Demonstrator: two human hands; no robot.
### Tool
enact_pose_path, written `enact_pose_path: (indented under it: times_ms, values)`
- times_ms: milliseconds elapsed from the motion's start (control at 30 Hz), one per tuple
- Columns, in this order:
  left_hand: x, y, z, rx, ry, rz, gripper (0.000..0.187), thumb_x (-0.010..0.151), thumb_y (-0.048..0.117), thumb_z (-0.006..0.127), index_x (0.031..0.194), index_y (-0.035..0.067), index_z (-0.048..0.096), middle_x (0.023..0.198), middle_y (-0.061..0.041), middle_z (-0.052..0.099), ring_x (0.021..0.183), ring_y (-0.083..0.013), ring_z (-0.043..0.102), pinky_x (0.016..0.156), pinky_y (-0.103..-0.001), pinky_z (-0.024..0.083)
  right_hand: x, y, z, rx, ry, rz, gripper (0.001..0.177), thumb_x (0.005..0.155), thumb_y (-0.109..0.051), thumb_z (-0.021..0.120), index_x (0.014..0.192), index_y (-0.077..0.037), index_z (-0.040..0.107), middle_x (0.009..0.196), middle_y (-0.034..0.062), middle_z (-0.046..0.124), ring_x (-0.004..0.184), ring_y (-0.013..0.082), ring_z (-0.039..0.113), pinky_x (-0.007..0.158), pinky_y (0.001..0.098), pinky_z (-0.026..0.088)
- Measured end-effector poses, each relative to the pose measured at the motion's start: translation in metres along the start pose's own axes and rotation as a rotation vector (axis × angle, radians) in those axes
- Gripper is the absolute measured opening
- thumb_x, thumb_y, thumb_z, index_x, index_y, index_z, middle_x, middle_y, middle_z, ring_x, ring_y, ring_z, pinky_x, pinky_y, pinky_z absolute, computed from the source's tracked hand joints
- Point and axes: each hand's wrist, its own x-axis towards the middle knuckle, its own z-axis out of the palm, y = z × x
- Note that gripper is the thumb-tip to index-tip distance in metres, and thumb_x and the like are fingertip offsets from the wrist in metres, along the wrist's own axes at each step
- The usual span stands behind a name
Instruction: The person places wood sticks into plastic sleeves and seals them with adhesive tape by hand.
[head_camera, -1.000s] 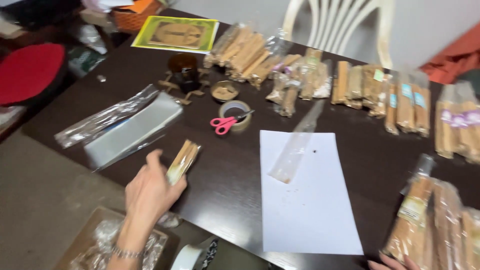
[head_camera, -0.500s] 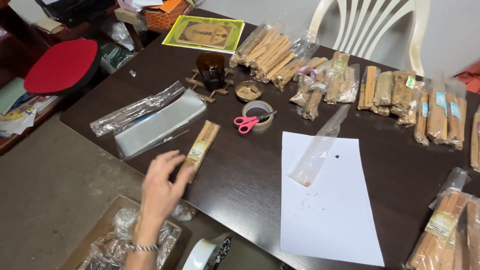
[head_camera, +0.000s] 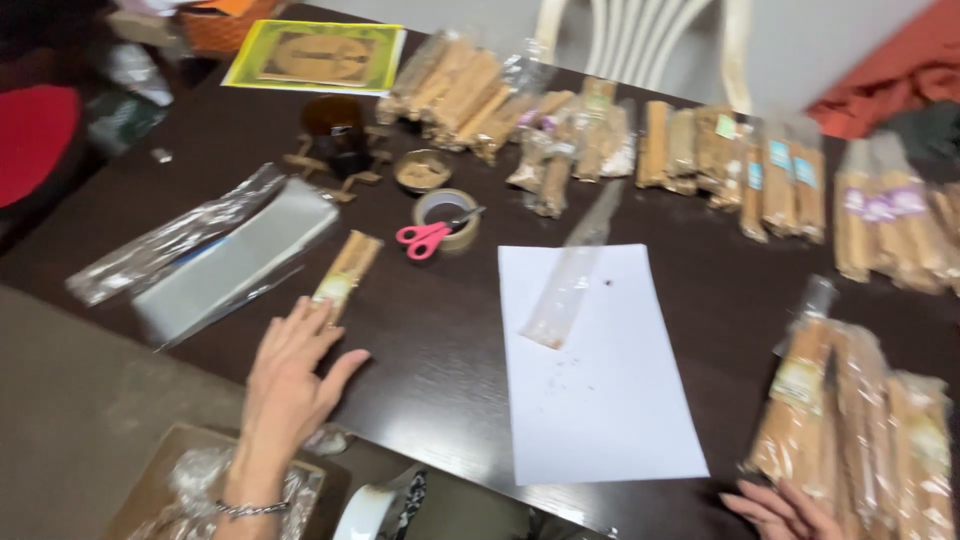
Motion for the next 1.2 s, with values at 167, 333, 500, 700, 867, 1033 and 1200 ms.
enact_pose_path:
  times_ms: [167,333,500,700,867,1033,1200]
  values:
    - [0.023,0.034,0.002,-0.01,0.179,0.118,0.035,0.088,0.035,0.076,0.107,0.006,0.074,0.147,-0.014,0.061,0.141,-0.0369,0.053,0.118,-0.059,0.038,0.004,-0.023,0.117,-0.571,0.115,-0.282,0.054,0.097,-0.006,0.051,0.149,0.007,0.043,0.132,0.0385,0.066,0.108,0.0472,0.079,0.105,0.0458,0.055]
    - [0.072,0.111,0.007,-0.325,-0.09,-0.103,0.033,0.09,0.033,0.071,0.116,0.013,0.074,0.09,0.004,0.071,0.075,-0.015,0.066,0.071,-0.035,0.051,0.014,-0.057,0.222,-0.766,0.463,-0.209,0.043,0.095,0.0,0.054,0.136,0.013,0.057,0.116,0.0297,0.075,0.098,0.0371,0.081,0.095,0.0386,0.059]
    - [0.151,0.182,0.032,-0.261,-0.461,-0.075,0.049,0.094,0.04,0.063,0.134,0.013,0.055,0.094,-0.001,0.072,0.092,-0.0292,0.068,0.078,-0.048,0.05,0.017,-0.058,0.236,-0.759,0.525,-0.273,0.038,0.095,0.002,0.056,0.13,0.014,0.062,0.11,0.0286,0.076,0.091,0.036,0.081,0.092,0.0367,0.061]
    - [0.198,0.218,0.077,-0.352,-0.708,-0.28,0.069,0.085,0.031,0.066,0.147,0.01,0.044,0.121,-0.014,0.069,0.114,-0.0339,0.065,0.091,-0.048,0.052,0.014,-0.06,0.236,-0.768,0.549,-0.277,0.036,0.096,-0.001,0.057,0.128,0.014,0.063,0.108,0.0275,0.077,0.088,0.0337,0.081,0.09,0.0342,0.061]
    - [0.175,0.198,0.087,-0.566,-0.567,-0.235,0.065,0.082,0.015,0.067,0.144,0.008,0.049,0.088,0.002,0.077,0.102,-0.0174,0.07,0.088,-0.036,0.051,0.009,-0.056,0.211,-0.778,0.513,-0.139,0.039,0.097,-0.005,0.054,0.132,0.009,0.061,0.113,0.0264,0.078,0.096,0.0347,0.082,0.094,0.0384,0.062]
    - [0.121,0.163,0.011,-0.875,-0.22,-0.124,0.05,0.088,0.007,0.07,0.135,0.006,0.056,0.08,0.002,0.066,0.066,-0.0063,0.056,0.068,-0.022,0.048,0.008,-0.036,0.163,-0.693,0.274,-0.305,0.036,0.102,0.0,0.05,0.137,0.008,0.054,0.115,0.0292,0.073,0.096,0.0333,0.08,0.099,0.0347,0.059]
    - [0.042,0.099,-0.061,-0.923,0.127,-0.178,0.047,0.091,0.001,0.074,0.135,0.005,0.06,0.094,-0.005,0.07,0.063,0.0,0.049,0.065,-0.014,0.046,0.006,-0.026,0.049,-0.547,-0.009,-0.077,0.059,0.092,0.001,0.053,0.15,0.006,0.044,0.136,0.0381,0.062,0.114,0.0491,0.073,0.112,0.0496,0.052]
